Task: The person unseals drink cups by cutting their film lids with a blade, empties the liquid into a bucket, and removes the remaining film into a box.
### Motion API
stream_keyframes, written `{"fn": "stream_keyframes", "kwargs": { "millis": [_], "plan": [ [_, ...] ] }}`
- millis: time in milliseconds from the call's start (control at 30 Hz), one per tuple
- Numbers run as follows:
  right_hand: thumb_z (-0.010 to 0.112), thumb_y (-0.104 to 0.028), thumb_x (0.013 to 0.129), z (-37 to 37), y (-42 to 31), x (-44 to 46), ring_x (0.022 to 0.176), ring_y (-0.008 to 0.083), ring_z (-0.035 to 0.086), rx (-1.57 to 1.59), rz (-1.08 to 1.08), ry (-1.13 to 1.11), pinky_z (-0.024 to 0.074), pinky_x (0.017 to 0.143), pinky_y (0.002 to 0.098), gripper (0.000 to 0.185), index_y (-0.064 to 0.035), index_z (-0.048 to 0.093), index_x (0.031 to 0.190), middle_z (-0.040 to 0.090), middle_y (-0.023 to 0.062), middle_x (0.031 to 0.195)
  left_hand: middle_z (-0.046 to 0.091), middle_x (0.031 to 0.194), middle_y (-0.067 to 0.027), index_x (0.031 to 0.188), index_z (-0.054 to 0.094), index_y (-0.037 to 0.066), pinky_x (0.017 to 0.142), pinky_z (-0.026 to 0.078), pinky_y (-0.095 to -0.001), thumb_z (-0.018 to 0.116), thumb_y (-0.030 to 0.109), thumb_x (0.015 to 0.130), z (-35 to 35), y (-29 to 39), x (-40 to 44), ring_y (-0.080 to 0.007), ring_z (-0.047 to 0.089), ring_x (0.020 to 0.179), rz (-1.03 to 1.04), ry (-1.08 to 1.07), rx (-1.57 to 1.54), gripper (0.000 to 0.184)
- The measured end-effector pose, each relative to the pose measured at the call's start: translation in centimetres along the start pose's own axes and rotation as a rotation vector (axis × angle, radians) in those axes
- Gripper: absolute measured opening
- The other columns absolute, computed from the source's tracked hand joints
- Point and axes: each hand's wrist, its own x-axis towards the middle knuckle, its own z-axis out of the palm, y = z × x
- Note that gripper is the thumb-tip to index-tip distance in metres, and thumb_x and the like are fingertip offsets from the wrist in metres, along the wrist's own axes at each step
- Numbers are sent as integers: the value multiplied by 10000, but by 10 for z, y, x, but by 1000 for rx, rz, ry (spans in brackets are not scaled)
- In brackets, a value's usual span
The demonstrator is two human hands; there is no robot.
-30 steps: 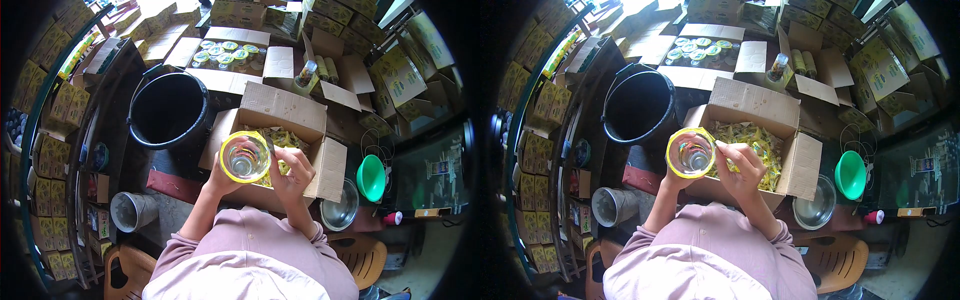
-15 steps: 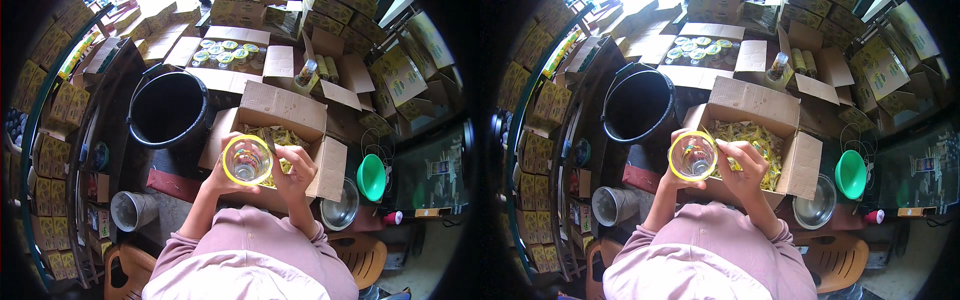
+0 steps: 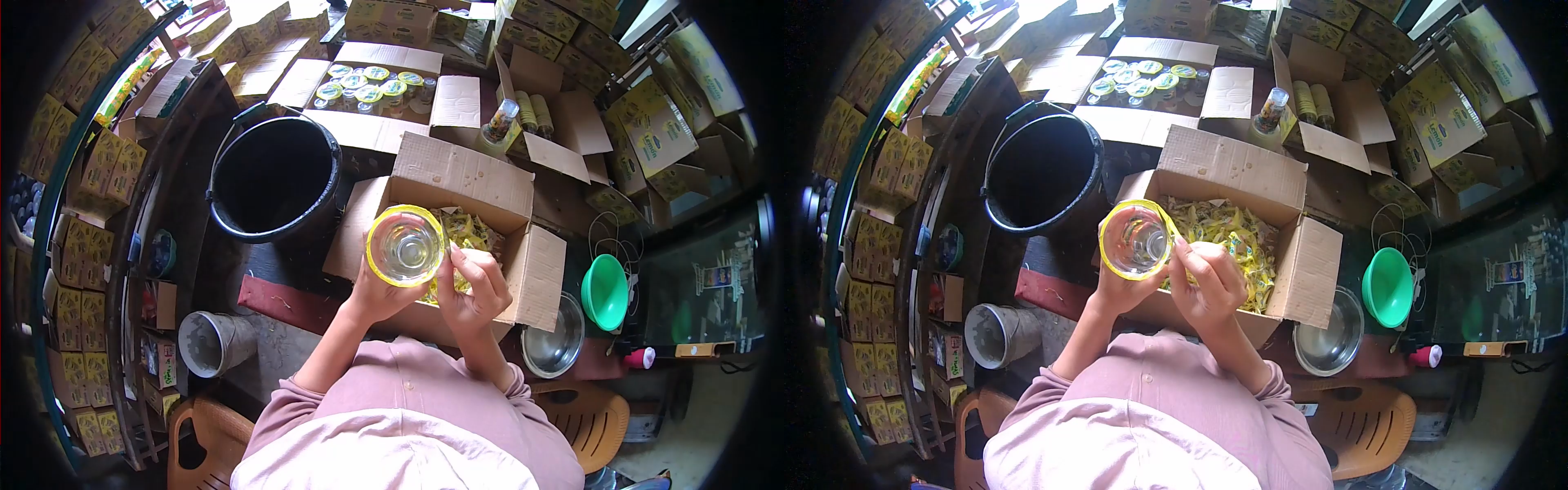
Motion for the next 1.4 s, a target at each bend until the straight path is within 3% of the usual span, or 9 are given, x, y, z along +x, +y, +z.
{"fn": "stream_keyframes", "kwargs": {
  "millis": [200,300,400,833,933,1400],
  "plan": [
    [686,84,637,-2,2,4,606,171,585,-2,1,5,483,538,257,241,-23,633,846,583,71,693,453,1124,-126,1220,321,43,911,389,-357,787,130,604,-1,-5,-5,-249,482,1046,15,-36,110,777],
    [665,63,676,-7,2,6,664,206,618,71,57,-65,494,602,269,210,-11,624,867,615,119,750,453,1113,-122,1217,326,39,911,386,-357,789,134,601,-4,-3,-4,-249,480,1042,12,-61,81,776],
    [677,94,640,-4,3,8,610,168,591,94,29,-26,485,546,251,235,-16,630,842,594,82,700,453,1109,-120,1208,342,35,910,385,-354,788,136,600,-9,2,1,-246,480,1038,12,-85,71,761],
    [677,82,648,-3,4,8,615,176,596,39,17,-24,489,552,256,216,-27,621,826,597,86,704,476,1104,-116,1182,373,40,895,401,-335,779,114,593,-17,5,6,-231,501,1013,-11,-186,113,719],
    [681,72,656,-1,3,5,622,176,602,35,33,-21,491,556,257,209,-29,621,828,603,85,710,475,1109,-116,1200,341,39,893,409,-325,765,83,596,-12,0,3,-218,510,1008,-46,-119,-37,739],
    [682,44,680,-2,2,0,638,179,614,20,75,-24,496,570,259,180,-32,624,832,613,86,722,454,1098,-109,1181,370,35,870,428,-316,754,73,599,-14,3,7,-219,487,1005,-39,-156,24,698]
  ]
}}
